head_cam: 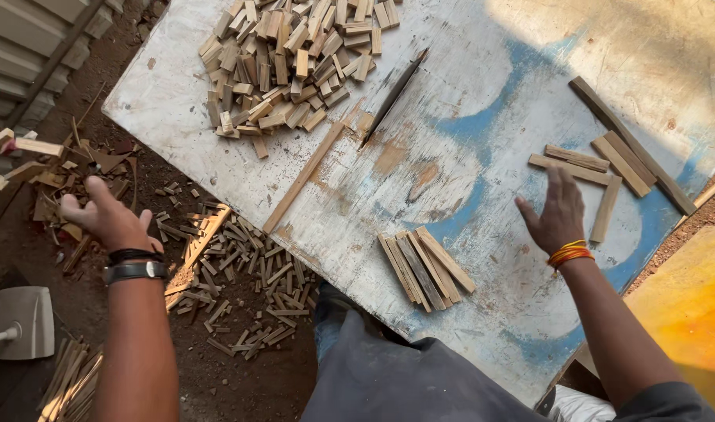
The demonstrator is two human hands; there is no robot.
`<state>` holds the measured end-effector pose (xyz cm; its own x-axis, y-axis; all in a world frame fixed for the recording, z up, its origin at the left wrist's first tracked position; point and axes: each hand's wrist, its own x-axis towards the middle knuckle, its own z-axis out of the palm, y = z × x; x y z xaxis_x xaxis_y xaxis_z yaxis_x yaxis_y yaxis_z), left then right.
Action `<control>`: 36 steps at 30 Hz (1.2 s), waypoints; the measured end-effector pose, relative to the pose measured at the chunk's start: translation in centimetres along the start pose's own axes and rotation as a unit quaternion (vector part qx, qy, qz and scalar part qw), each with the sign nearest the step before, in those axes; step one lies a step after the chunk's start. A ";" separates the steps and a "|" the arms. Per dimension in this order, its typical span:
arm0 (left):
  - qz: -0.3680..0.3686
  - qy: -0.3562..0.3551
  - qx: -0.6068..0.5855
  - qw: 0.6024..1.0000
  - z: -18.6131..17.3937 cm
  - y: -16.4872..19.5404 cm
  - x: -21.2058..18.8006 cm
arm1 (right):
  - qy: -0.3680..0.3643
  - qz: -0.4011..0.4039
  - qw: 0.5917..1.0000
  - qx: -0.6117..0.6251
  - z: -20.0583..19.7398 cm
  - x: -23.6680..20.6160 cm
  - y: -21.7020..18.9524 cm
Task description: The person gathers small wooden sticks from the floor and table, stacks them, and cuts them into shorter pieces using a table saw. The cut pieces are collected and stacked on the table.
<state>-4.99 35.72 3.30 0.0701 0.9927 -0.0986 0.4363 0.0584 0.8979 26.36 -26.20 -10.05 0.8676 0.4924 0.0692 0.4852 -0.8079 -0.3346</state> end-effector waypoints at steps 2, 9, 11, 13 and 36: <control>0.047 -0.211 0.031 0.976 5.6 -1.9 -7.9 | -0.068 -0.061 0.995 0.051 2.7 -4.6 -6.0; 0.068 -0.476 0.286 0.829 15.1 -9.6 -36.1 | -0.109 0.044 0.991 0.069 7.0 -12.3 -14.1; 0.085 -0.468 0.308 0.824 15.7 -9.6 -37.1 | -0.084 0.034 0.993 0.070 7.3 -12.2 -14.0; 0.096 -0.472 0.336 0.810 16.6 -9.2 -36.5 | -0.118 0.101 0.981 0.114 7.6 -11.9 -14.2; 0.294 -0.382 0.420 0.769 15.1 -12.4 -31.5 | -0.071 0.203 0.953 0.212 7.8 -11.2 -20.0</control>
<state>0.94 2.12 -11.21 0.8433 0.4503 -0.2933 0.5307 -0.7841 0.3218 6.08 -13.06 -11.49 0.9365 0.2294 -0.2651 -0.0020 -0.7527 -0.6584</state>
